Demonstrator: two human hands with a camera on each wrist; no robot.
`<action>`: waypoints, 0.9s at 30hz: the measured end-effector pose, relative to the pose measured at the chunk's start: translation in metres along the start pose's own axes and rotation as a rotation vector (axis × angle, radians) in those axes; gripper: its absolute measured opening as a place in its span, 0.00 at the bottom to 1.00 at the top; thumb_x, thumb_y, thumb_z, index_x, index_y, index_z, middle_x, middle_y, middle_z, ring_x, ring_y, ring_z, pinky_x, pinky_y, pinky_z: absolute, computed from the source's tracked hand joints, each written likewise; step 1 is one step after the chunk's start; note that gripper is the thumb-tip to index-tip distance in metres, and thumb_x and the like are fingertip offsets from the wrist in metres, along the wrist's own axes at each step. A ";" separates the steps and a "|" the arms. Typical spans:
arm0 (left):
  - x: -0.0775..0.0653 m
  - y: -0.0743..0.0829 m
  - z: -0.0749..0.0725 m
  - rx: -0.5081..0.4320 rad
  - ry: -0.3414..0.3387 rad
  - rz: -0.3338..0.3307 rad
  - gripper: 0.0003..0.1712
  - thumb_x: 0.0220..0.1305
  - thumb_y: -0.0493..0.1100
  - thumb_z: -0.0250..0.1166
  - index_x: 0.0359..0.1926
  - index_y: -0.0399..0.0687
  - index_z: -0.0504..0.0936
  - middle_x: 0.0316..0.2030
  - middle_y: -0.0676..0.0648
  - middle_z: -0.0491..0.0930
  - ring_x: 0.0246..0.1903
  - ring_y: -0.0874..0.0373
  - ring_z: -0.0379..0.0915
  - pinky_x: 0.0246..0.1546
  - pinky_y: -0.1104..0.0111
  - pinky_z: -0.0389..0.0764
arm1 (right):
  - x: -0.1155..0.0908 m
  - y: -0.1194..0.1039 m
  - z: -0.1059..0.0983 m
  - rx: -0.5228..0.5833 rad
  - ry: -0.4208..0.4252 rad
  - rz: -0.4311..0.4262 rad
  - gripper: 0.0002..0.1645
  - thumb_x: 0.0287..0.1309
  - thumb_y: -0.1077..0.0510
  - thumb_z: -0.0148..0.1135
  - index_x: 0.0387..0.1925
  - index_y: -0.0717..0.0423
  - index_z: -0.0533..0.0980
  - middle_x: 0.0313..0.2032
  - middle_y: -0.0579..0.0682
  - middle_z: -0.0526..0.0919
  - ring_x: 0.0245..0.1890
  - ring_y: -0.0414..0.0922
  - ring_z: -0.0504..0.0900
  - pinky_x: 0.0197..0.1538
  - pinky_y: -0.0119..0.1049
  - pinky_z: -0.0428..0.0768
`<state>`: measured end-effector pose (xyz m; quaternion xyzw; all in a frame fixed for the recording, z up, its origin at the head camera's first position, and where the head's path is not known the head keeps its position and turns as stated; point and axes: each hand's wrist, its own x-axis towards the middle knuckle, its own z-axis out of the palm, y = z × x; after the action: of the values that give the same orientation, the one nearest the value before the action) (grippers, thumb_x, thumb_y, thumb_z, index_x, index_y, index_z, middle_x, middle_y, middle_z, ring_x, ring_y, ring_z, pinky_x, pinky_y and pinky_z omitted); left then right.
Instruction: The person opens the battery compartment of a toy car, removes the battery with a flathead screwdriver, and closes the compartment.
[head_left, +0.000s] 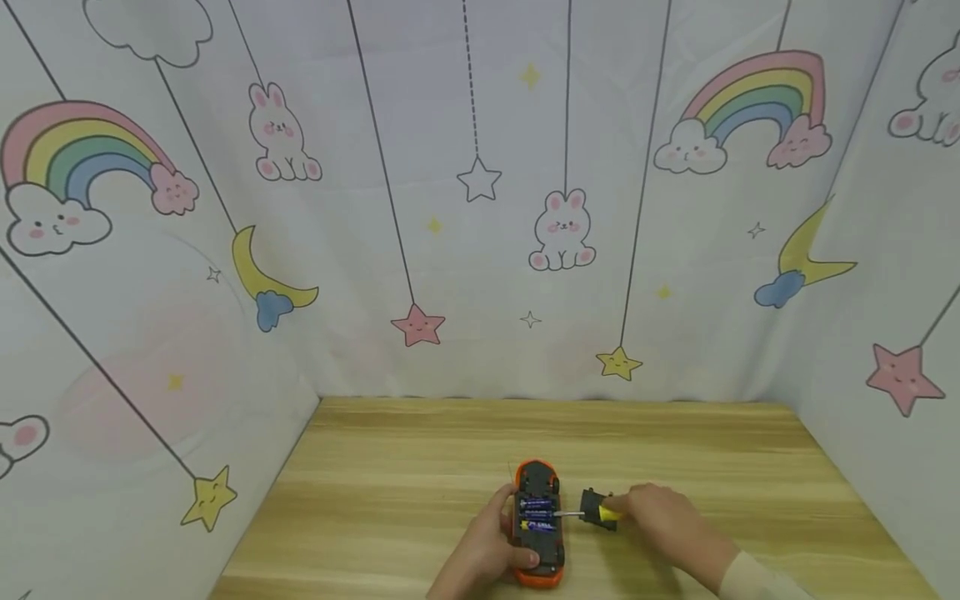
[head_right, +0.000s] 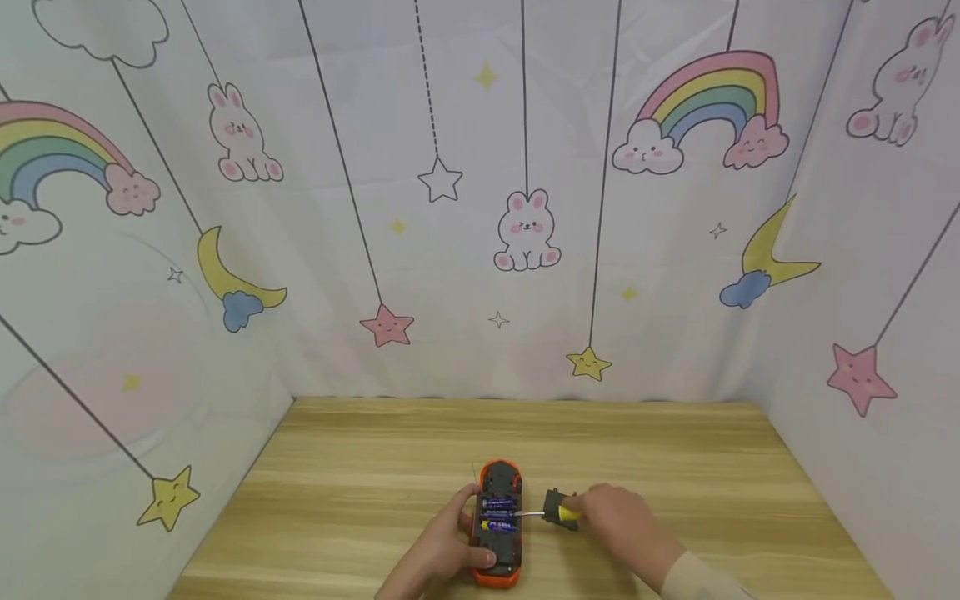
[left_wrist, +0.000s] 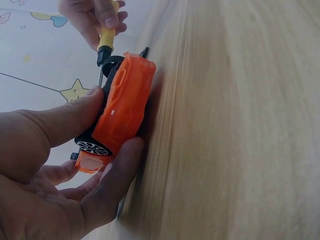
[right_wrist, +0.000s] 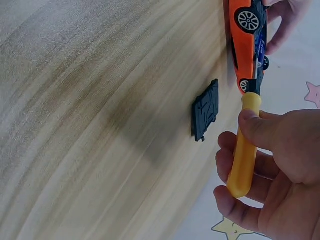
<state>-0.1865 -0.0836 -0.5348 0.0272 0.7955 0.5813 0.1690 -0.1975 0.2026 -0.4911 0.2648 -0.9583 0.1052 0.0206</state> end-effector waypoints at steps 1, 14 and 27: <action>0.000 0.000 0.000 0.001 -0.002 0.000 0.63 0.40 0.26 0.80 0.78 0.50 0.59 0.38 0.43 0.78 0.35 0.52 0.78 0.27 0.58 0.83 | 0.000 0.000 0.000 -0.007 0.007 -0.001 0.17 0.56 0.61 0.72 0.46 0.42 0.89 0.32 0.43 0.88 0.28 0.39 0.81 0.28 0.37 0.77; 0.000 0.001 -0.001 0.027 -0.004 -0.022 0.63 0.41 0.28 0.81 0.78 0.54 0.60 0.41 0.42 0.77 0.36 0.49 0.78 0.25 0.58 0.84 | 0.000 -0.014 -0.017 -0.079 0.021 -0.025 0.18 0.50 0.59 0.77 0.45 0.44 0.89 0.28 0.42 0.86 0.25 0.37 0.79 0.26 0.33 0.77; 0.002 -0.001 -0.002 0.054 -0.002 -0.004 0.63 0.41 0.28 0.81 0.77 0.54 0.61 0.40 0.43 0.78 0.36 0.50 0.77 0.27 0.58 0.83 | 0.007 -0.042 -0.030 -0.231 -0.057 0.004 0.14 0.47 0.63 0.79 0.34 0.41 0.89 0.23 0.43 0.81 0.24 0.41 0.77 0.26 0.43 0.79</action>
<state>-0.1887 -0.0851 -0.5358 0.0307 0.8106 0.5595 0.1702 -0.1825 0.1702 -0.4526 0.2618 -0.9647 -0.0134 0.0238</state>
